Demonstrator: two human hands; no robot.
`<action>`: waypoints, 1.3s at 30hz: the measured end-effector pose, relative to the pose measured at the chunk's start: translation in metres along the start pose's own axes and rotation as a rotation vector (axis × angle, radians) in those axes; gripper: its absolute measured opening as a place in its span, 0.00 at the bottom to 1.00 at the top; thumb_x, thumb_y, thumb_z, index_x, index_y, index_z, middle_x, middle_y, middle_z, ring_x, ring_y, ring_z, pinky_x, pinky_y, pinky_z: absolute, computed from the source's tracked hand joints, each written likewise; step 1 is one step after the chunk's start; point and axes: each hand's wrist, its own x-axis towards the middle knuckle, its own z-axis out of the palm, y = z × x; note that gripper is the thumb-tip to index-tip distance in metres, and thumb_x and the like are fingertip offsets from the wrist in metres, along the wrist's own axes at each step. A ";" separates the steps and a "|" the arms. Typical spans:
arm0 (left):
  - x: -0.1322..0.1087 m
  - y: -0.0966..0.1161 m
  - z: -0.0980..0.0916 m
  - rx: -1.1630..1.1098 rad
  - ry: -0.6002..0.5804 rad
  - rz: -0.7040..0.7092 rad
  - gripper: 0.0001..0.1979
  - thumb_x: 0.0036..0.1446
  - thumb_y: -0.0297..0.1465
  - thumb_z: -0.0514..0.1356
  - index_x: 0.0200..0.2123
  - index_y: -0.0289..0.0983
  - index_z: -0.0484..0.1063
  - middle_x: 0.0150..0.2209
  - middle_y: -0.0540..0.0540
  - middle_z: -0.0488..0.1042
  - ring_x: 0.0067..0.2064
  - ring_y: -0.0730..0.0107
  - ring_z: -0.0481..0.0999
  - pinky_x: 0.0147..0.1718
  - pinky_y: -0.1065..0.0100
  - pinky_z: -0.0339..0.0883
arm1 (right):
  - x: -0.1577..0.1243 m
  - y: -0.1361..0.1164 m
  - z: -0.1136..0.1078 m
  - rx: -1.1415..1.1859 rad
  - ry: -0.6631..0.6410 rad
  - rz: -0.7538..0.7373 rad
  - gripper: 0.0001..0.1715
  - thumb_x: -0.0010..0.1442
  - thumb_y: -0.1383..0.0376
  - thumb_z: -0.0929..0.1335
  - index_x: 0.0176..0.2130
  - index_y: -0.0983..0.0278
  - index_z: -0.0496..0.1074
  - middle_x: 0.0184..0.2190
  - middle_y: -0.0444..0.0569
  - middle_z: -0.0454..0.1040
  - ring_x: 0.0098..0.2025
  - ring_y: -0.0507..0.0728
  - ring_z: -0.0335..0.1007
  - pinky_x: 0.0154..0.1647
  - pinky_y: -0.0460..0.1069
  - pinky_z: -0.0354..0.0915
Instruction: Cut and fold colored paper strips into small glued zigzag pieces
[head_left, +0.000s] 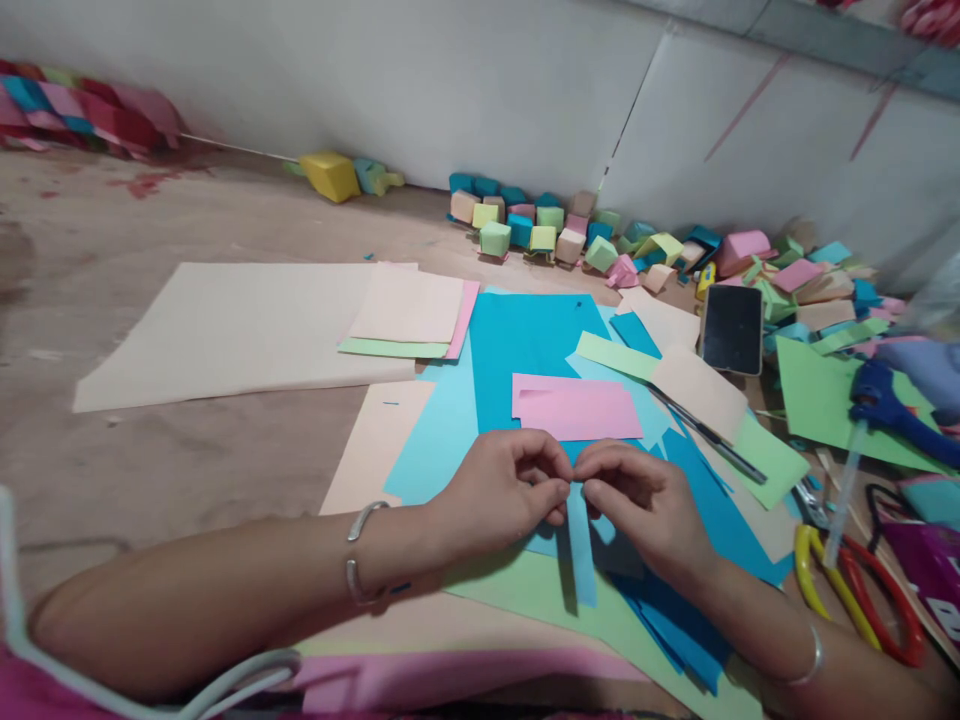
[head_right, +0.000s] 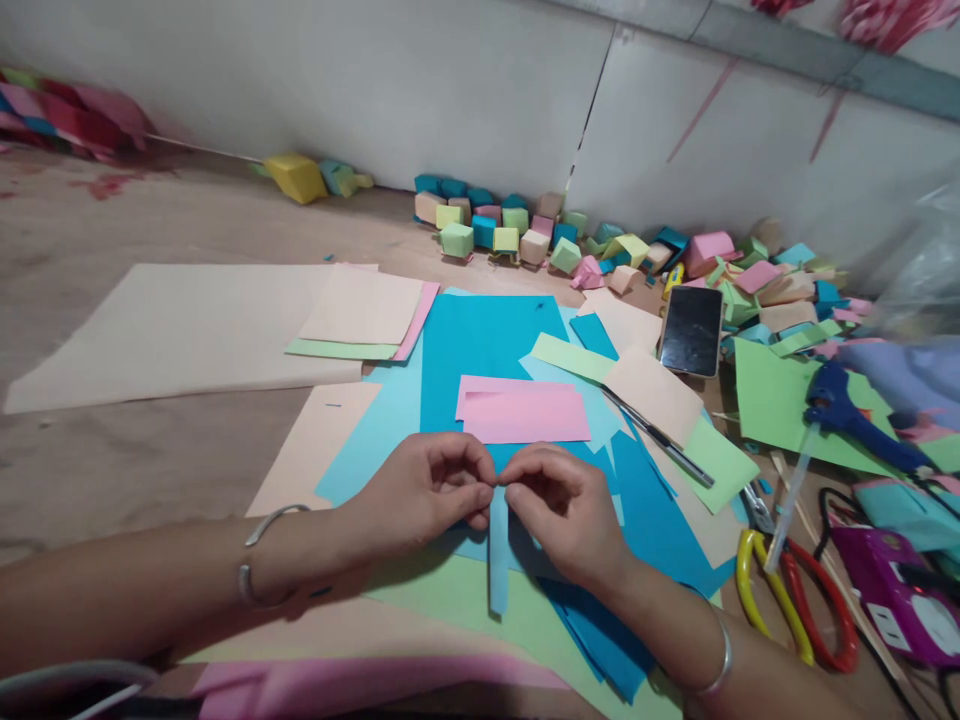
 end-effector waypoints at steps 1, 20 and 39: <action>0.000 -0.001 0.000 0.024 0.013 0.019 0.03 0.51 0.25 0.60 0.31 0.34 0.68 0.21 0.52 0.71 0.25 0.72 0.76 0.24 0.73 0.68 | 0.000 -0.001 0.002 -0.030 0.020 -0.029 0.03 0.56 0.68 0.69 0.31 0.62 0.75 0.30 0.47 0.72 0.30 0.53 0.70 0.28 0.47 0.67; 0.001 -0.001 -0.001 -0.085 0.053 -0.057 0.04 0.48 0.28 0.65 0.26 0.32 0.76 0.21 0.50 0.72 0.21 0.77 0.69 0.22 0.74 0.64 | -0.010 0.003 0.005 -0.330 0.086 -0.278 0.11 0.57 0.75 0.68 0.38 0.60 0.70 0.34 0.47 0.72 0.36 0.54 0.70 0.35 0.50 0.67; 0.004 -0.001 -0.002 -0.143 0.017 -0.140 0.08 0.48 0.32 0.66 0.27 0.32 0.73 0.22 0.49 0.72 0.20 0.76 0.69 0.21 0.72 0.66 | -0.004 -0.001 -0.005 -0.262 -0.052 -0.278 0.10 0.60 0.73 0.64 0.37 0.60 0.72 0.33 0.48 0.73 0.37 0.55 0.71 0.36 0.50 0.67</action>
